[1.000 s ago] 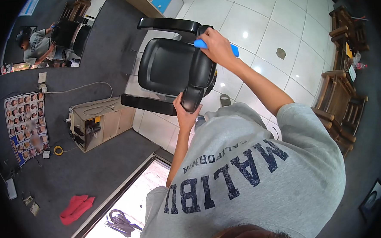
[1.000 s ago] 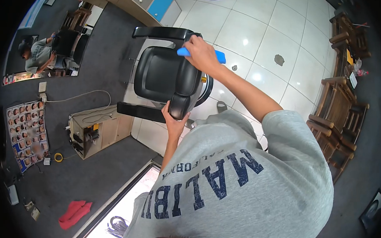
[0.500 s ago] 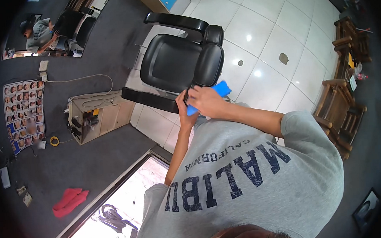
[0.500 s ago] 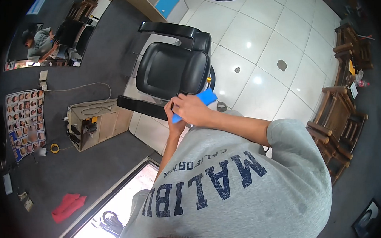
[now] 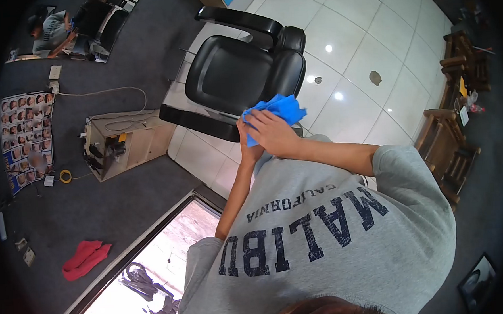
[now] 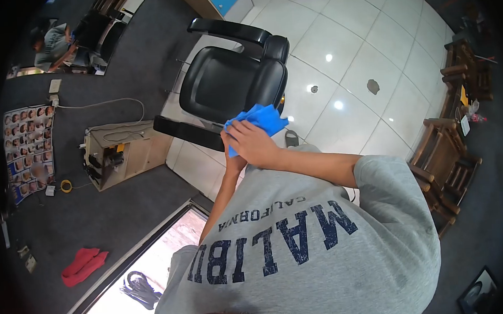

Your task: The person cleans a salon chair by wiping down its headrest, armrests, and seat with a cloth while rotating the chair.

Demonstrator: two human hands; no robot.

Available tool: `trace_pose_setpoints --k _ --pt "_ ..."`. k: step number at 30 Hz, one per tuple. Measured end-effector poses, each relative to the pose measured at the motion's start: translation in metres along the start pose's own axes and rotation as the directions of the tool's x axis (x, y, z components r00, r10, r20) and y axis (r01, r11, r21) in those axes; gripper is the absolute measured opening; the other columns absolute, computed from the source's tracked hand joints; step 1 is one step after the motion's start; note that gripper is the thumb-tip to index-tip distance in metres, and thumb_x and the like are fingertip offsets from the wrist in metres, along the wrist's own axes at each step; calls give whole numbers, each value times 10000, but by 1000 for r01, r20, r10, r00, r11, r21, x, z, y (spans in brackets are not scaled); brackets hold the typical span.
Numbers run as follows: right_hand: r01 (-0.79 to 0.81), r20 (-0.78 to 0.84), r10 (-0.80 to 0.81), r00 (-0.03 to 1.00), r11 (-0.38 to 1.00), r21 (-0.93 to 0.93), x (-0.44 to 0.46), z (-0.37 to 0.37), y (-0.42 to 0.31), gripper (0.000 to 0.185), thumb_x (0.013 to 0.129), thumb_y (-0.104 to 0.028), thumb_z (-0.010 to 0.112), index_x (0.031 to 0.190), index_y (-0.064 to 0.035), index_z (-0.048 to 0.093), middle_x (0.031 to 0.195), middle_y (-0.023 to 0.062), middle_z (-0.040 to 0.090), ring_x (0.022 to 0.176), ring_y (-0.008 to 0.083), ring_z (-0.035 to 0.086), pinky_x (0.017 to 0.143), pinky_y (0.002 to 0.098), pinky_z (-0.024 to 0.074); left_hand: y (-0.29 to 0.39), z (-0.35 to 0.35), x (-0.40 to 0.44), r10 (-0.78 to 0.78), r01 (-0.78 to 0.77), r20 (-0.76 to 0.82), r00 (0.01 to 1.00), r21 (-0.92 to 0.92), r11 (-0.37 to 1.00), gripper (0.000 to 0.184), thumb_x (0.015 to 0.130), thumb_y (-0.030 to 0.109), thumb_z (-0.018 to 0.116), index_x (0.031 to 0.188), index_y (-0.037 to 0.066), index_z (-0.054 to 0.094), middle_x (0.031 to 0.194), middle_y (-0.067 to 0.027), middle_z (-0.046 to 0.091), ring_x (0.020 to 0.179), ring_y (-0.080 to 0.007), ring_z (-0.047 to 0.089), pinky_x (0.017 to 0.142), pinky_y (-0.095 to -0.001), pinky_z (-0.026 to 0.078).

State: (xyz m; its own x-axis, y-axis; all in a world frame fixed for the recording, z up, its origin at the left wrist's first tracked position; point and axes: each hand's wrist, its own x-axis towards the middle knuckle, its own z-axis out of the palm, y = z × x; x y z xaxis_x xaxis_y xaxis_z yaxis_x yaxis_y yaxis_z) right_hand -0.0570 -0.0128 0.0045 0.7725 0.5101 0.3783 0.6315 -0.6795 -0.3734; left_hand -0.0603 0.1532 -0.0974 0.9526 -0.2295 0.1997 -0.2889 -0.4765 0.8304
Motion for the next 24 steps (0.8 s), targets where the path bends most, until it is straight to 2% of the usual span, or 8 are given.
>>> trace_pose_setpoints --k 3,6,7,11,13,15,18,24 --pt "38 45 -35 998 997 -60 6 12 -2 460 905 -174 625 1310 39 671 1388 241 636 1396 391 552 1192 487 411 -3 -2 -3 -42 43 13 999 -83 996 937 881 165 859 1641 34 325 1587 -213 454 1438 -373 512 1194 -473 436" --pt "43 73 -22 997 950 -309 24 40 -7 430 918 -223 631 1244 45 712 1321 205 698 1352 380 587 1211 477 377 -22 -6 -16 -86 96 139 987 -68 993 911 904 185 841 1645 34 333 1612 -217 437 1442 -364 515 1188 -467 435" --pt "50 210 28 977 933 -358 31 45 -11 423 926 -234 638 1244 29 729 1308 199 711 1338 378 602 1205 513 376 -37 -5 -23 -97 108 198 975 -46 993 904 904 188 842 1641 33 341 1617 -218 431 1442 -363 514 1185 -466 436" --pt "59 546 251 799 872 -486 66 74 -29 419 934 -288 666 1218 0 776 1241 186 756 1284 380 655 1167 624 392 -75 -12 -42 -120 150 338 933 -63 987 857 912 196 834 1619 29 380 1614 -223 425 1436 -367 513 1174 -461 438" --pt "48 657 308 688 884 -465 81 91 -28 426 937 -316 677 1219 -16 789 1243 177 766 1273 385 668 1150 668 393 -69 -17 -42 -112 180 266 957 -248 952 804 926 189 817 1598 23 409 1575 -222 449 1422 -383 516 1170 -458 435" --pt "30 789 297 538 928 -371 94 102 -28 430 952 -341 687 1246 -48 800 1286 159 764 1275 385 674 1142 717 376 -93 -30 -61 -100 111 208 973 -45 993 767 946 187 801 1589 23 415 1513 -217 476 1360 -398 550 1162 -458 441" --pt "54 816 356 456 904 -425 101 139 -24 412 936 -380 740 1274 -157 817 1339 52 767 1297 301 688 1059 635 461 -108 -56 -64 -156 147 243 957 52 988 726 976 185 780 1584 25 417 1432 -215 501 1255 -402 597 1124 -455 469" --pt "-94 713 478 513 857 -507 83 214 -7 343 964 -329 711 1241 -166 831 1266 54 797 1259 291 711 1082 563 458 -158 -113 -44 -221 219 373 901 48 974 691 1002 174 760 1592 51 422 1400 -216 524 1196 -347 628 1048 -441 522"
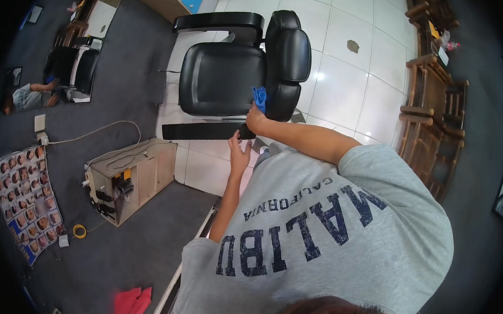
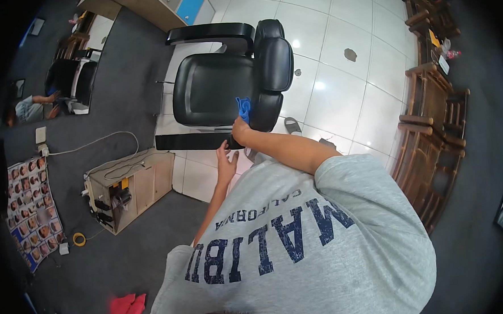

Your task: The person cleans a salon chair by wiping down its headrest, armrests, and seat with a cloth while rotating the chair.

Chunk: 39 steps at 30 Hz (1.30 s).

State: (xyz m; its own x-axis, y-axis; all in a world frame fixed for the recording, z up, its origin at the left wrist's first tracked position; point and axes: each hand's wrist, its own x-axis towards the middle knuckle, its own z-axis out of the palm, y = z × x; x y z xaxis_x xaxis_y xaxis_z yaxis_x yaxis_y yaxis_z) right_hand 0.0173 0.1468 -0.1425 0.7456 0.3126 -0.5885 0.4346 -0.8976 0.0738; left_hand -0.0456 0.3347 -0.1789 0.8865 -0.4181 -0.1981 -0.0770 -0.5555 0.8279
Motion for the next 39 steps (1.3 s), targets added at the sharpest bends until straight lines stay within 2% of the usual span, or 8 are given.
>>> trace_pose_setpoints --k 7,13,17,20,25,31,37,39 --pt "80 -272 -44 961 989 125 -97 -17 -9 141 878 -191 676 970 -117 753 947 86 784 967 233 745 925 410 494 -39 -45 25 4 -5 78 997 14 1000 641 1028 219 734 1588 87 452 1378 -179 593 1149 -306 675 948 -432 560" --pt "69 -606 134 784 951 300 -184 -80 29 202 840 -127 682 1035 -78 697 887 81 755 865 268 743 887 396 504 -49 -40 39 69 -62 82 994 -78 995 581 1040 206 720 1561 88 493 1353 -161 615 1100 -265 707 887 -393 578" --pt "-211 -574 493 654 848 487 -205 -129 88 415 796 -42 721 1206 -66 669 932 109 719 941 311 717 891 413 504 -37 -32 39 60 -56 46 997 -80 995 518 1042 205 707 1512 64 540 1326 -177 620 1128 -284 683 942 -402 551" --pt "-195 -752 431 498 901 387 -188 -132 117 423 842 -65 732 1263 -50 694 1157 184 739 1208 327 672 1028 443 489 -35 -31 36 211 -199 -53 976 178 964 533 1019 231 703 1503 66 556 1380 -168 615 1309 -359 581 1120 -507 442" --pt "-294 -197 278 940 954 -55 -114 -85 83 336 938 -239 650 1160 -12 760 1278 213 746 1339 395 633 1206 534 386 -50 -38 39 221 -154 -94 971 461 874 681 1038 380 661 1611 71 459 1644 -155 458 1579 -444 312 1308 -595 197" --pt "-250 180 259 949 966 -72 -5 -28 24 379 1021 -327 595 1244 -132 832 1323 102 782 1331 427 661 1165 759 304 -55 -45 44 175 -148 -15 984 469 871 765 1039 411 667 1678 94 390 1757 -112 342 1624 -405 270 1318 -609 193" --pt "-35 90 50 995 987 -157 36 73 13 336 998 -370 643 1152 -170 865 1238 62 815 1266 364 709 1186 689 322 -56 -49 43 177 -157 2 984 467 870 762 1028 389 677 1676 98 401 1762 -112 338 1624 -413 278 1313 -612 214" --pt "71 67 -63 996 990 -125 -4 27 15 238 938 -290 679 1030 -160 855 1091 55 824 1135 275 739 1089 524 423 -54 -50 42 150 -140 14 989 452 881 766 1023 382 684 1675 96 402 1767 -106 330 1629 -411 270 1312 -617 211"
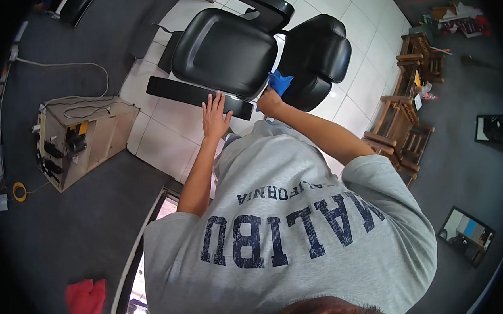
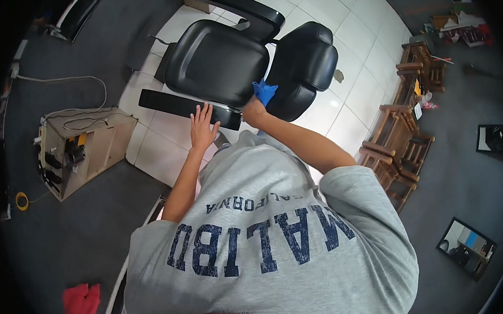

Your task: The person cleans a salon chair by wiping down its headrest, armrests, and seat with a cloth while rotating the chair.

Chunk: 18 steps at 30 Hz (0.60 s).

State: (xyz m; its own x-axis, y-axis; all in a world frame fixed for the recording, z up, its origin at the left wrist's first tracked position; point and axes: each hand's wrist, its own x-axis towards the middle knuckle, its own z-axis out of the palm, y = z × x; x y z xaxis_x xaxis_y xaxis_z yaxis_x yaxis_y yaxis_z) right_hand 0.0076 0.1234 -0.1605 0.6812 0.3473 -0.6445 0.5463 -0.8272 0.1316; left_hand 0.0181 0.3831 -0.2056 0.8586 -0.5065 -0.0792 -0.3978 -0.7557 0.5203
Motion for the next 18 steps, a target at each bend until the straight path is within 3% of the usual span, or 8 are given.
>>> trace_pose_setpoints --k 1,4,10,13,16,18 --pt "52 -23 -52 998 999 12 -24 -26 3 192 908 -250 696 969 -154 851 1017 52 829 1070 231 754 1040 442 473 0 -1 1 -6 6 10 1000 -6 1000 767 1021 378 688 1674 95 402 1770 -103 326 1631 -410 266 1311 -619 209" --pt "113 -114 -118 986 992 -48 -71 -45 8 108 854 -225 726 867 -173 820 888 17 798 1014 215 732 984 392 480 -3 0 0 -6 6 17 1000 -39 999 774 1012 357 703 1674 94 401 1780 -92 307 1637 -405 254 1312 -621 203" --pt "117 -236 -151 960 981 -152 -113 -69 18 169 886 -323 747 876 -188 847 946 28 794 1054 196 688 955 371 450 -8 2 0 12 -12 6 1000 -80 997 789 999 337 718 1679 105 394 1791 -81 286 1645 -394 238 1319 -611 185" --pt "89 -185 -98 978 994 -58 -74 -65 6 128 866 -219 712 886 -149 818 1022 45 781 1107 205 690 971 370 471 -8 1 0 6 -5 6 1000 -89 996 800 998 338 720 1688 117 381 1790 -77 289 1650 -389 227 1321 -610 176" --pt "13 -246 -42 968 993 -117 -9 4 1 229 920 -368 716 950 -186 853 1017 7 782 1076 204 675 974 389 439 -8 0 0 5 -3 22 1000 -100 995 812 998 335 720 1698 129 364 1791 -72 287 1655 -378 216 1325 -607 168" --pt "3 -340 -46 939 992 -125 9 30 -8 208 925 -336 702 962 -197 851 1005 9 784 1079 198 676 992 389 436 -8 0 1 -2 6 38 999 -98 995 811 998 331 720 1697 127 364 1793 -70 281 1657 -372 211 1327 -605 165"
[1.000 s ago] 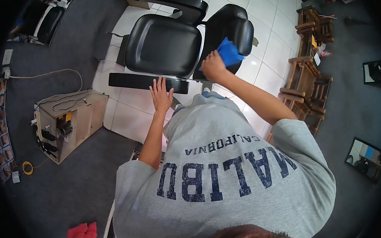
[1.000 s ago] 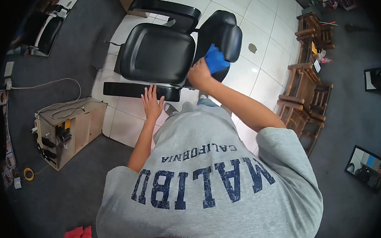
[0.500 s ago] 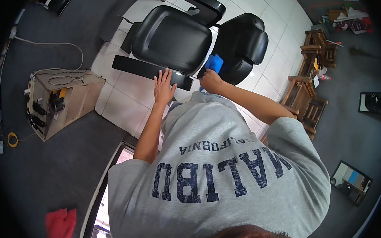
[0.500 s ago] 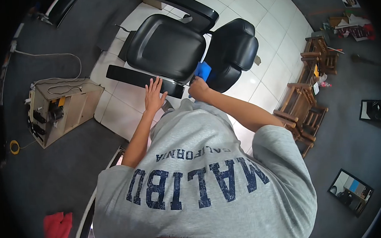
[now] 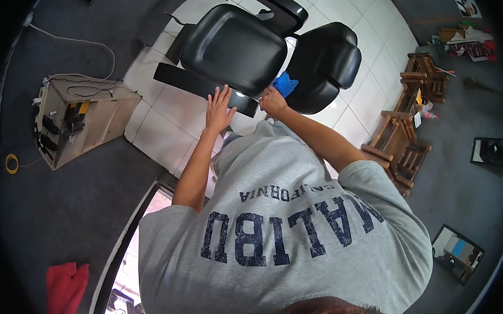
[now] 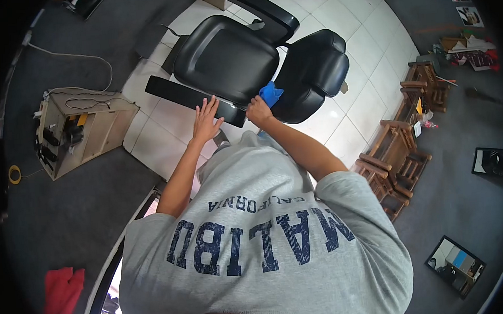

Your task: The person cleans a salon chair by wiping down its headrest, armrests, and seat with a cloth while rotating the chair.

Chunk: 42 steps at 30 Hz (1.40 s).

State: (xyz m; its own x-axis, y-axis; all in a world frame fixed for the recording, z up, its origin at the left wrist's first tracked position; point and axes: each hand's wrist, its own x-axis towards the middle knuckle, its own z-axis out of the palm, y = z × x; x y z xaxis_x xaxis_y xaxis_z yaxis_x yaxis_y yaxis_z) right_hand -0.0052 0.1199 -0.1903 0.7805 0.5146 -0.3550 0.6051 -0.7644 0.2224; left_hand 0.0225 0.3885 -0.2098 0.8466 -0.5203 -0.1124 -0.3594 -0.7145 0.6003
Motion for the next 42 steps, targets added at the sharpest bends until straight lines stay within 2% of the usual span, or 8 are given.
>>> trace_pose_setpoints --k 8,14,17,20,25,28,35,42 --pt "198 180 -205 962 979 53 -51 -28 -9 170 872 -253 692 781 -200 826 861 29 794 980 193 742 997 355 478 -2 4 0 -9 9 3 1000 8 1000 806 995 306 722 1695 128 365 1794 -57 276 1660 -355 204 1332 -599 164" --pt "184 204 -211 956 972 146 -70 -61 -3 127 865 -217 708 860 -172 826 859 52 805 882 220 763 863 407 547 -2 3 0 2 -2 -9 1000 10 1000 817 989 284 732 1697 129 356 1789 -56 285 1657 -346 217 1334 -597 169" --pt "70 109 -112 988 942 328 -73 -110 4 158 885 -159 686 1009 -96 760 989 103 779 926 268 754 850 441 583 -4 6 -2 11 -11 -8 1000 4 1000 825 988 279 734 1700 128 346 1794 -54 272 1659 -350 208 1333 -602 166" --pt "60 -217 74 973 831 554 -64 -117 -5 240 903 -104 662 1136 -45 652 1170 162 698 1021 297 731 877 448 602 -1 4 -1 12 -12 0 1000 9 1000 838 989 277 736 1706 125 330 1800 -52 256 1662 -352 195 1332 -605 163" --pt "77 -124 -32 992 922 380 -51 -44 -11 256 927 -56 630 1182 -29 638 1200 182 635 1111 341 669 943 420 581 -5 4 -2 35 -35 6 999 8 999 856 990 271 738 1715 125 307 1805 -53 239 1666 -352 181 1332 -604 157" --pt "85 -204 38 978 824 561 -34 29 -28 254 946 -51 618 1197 -36 651 1211 157 642 1125 335 666 966 421 572 -6 3 0 34 -34 39 999 1 999 847 995 274 727 1716 128 308 1815 -55 211 1670 -369 160 1327 -618 145" --pt "36 62 -124 990 662 749 -57 15 -19 284 925 -88 745 1174 -53 613 1183 157 613 1156 369 649 988 457 553 -8 7 -1 24 -24 43 999 -10 1000 834 1000 272 717 1715 132 312 1815 -47 212 1671 -361 163 1329 -615 138" --pt "-145 -86 393 916 522 841 -133 -48 -6 295 950 -201 786 1171 -64 647 1130 181 658 1024 407 697 850 481 558 -9 8 -1 44 -44 26 999 -23 999 832 1000 262 716 1715 128 312 1812 -55 219 1669 -368 167 1325 -620 145"
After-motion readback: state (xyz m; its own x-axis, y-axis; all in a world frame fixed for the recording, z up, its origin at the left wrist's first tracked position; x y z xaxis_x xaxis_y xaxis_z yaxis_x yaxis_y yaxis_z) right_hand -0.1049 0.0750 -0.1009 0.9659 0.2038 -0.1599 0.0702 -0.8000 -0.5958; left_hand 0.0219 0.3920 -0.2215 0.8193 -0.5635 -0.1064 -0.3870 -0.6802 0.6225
